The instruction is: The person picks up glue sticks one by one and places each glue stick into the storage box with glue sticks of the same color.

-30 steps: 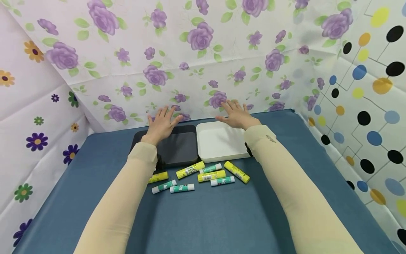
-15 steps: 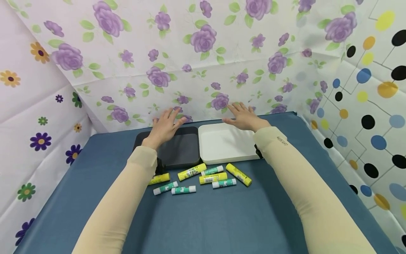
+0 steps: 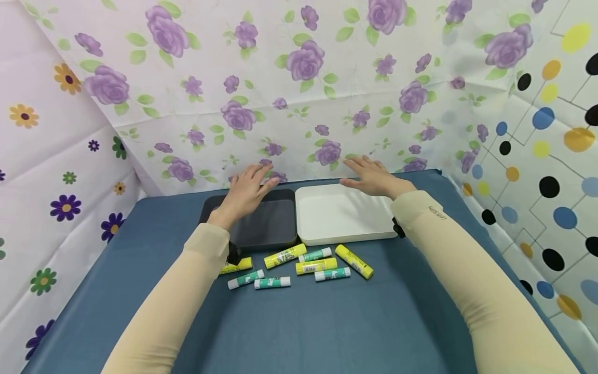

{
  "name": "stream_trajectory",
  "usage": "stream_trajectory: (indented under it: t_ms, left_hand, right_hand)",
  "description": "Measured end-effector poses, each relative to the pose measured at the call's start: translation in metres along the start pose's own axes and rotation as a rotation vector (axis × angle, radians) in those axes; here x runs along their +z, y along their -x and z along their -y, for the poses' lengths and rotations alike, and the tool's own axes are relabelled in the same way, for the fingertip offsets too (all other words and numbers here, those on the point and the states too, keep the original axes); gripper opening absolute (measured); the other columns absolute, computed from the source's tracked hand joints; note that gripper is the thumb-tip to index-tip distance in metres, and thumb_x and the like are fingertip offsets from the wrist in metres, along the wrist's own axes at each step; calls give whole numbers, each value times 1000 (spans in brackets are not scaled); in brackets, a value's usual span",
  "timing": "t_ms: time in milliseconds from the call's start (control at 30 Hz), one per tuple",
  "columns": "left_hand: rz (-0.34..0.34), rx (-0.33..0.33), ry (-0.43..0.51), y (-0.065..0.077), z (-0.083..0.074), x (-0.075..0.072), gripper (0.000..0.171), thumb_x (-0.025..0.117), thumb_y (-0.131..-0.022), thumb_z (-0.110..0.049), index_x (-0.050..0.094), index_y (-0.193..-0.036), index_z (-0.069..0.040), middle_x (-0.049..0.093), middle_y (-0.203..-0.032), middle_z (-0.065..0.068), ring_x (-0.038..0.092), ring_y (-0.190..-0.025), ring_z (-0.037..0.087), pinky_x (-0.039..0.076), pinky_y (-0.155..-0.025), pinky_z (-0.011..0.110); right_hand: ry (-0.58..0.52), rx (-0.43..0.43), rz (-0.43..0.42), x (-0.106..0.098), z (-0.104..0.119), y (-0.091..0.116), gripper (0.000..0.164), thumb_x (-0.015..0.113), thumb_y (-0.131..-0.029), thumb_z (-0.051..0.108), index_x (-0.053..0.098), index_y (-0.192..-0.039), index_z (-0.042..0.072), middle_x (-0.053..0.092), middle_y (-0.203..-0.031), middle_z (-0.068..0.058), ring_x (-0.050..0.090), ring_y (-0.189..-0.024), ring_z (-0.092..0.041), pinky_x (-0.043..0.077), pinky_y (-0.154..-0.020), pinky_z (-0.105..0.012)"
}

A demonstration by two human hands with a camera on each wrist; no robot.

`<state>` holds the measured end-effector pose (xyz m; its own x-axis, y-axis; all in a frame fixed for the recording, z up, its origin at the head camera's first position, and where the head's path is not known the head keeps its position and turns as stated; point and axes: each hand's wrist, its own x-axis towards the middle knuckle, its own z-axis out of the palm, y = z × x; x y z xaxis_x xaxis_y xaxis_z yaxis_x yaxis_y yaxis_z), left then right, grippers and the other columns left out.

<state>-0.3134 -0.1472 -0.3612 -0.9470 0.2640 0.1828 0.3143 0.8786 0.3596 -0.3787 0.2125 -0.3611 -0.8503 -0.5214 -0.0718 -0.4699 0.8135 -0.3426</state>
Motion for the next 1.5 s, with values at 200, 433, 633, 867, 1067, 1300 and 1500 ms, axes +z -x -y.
stream_trajectory:
  t_ms: [200,433,633,867,1067,1300,1500]
  left_hand:
    - [4,26,1,5,-2,-1,69,36,-109,-60,34,-165,-20,30,-167,14,22,-156,34,8,-122,68]
    - [-9,69,10,12,-6,-3,67,39,-109,-58,34,-164,-20,30,-167,13,23,-156,34,12,-123,66]
    - [-18,112,37,17,-11,-4,66,41,-109,-57,36,-163,-20,31,-168,13,26,-155,32,15,-124,61]
    - [-23,148,53,22,-13,-2,63,43,-110,-52,38,-162,-17,37,-164,15,34,-151,33,19,-125,56]
    - [-14,157,68,29,-12,0,64,43,-110,-52,38,-163,-16,37,-164,14,34,-152,33,21,-125,55]
    - [-16,184,84,38,-13,1,62,44,-110,-51,39,-162,-18,38,-164,12,36,-151,32,23,-124,55]
    - [-14,185,88,44,-13,1,62,45,-110,-51,39,-162,-18,40,-163,11,38,-149,32,25,-123,55]
  right_hand:
    - [-19,5,-5,-2,-10,7,80,47,-109,54,16,-168,8,8,-172,-23,-3,-157,-47,-2,-122,-68]
    - [-43,-22,-23,-2,-27,14,80,53,-107,52,22,-167,9,10,-171,-25,0,-156,-50,4,-119,-73]
    - [-112,-32,-39,-3,-39,26,75,58,-107,42,27,-165,6,11,-169,-29,4,-155,-53,11,-115,-78]
    - [-171,-27,-40,1,-46,35,75,59,-107,41,26,-166,8,11,-170,-27,4,-155,-53,13,-114,-79]
    - [-189,-49,-40,4,-51,39,76,59,-107,40,23,-167,9,8,-171,-26,6,-155,-52,16,-114,-78]
    - [-216,-41,-51,7,-59,42,77,60,-107,39,22,-167,9,8,-171,-25,8,-155,-52,17,-114,-78]
    - [-242,-16,-41,12,-63,45,79,59,-107,42,19,-168,12,5,-171,-26,6,-154,-54,15,-111,-81]
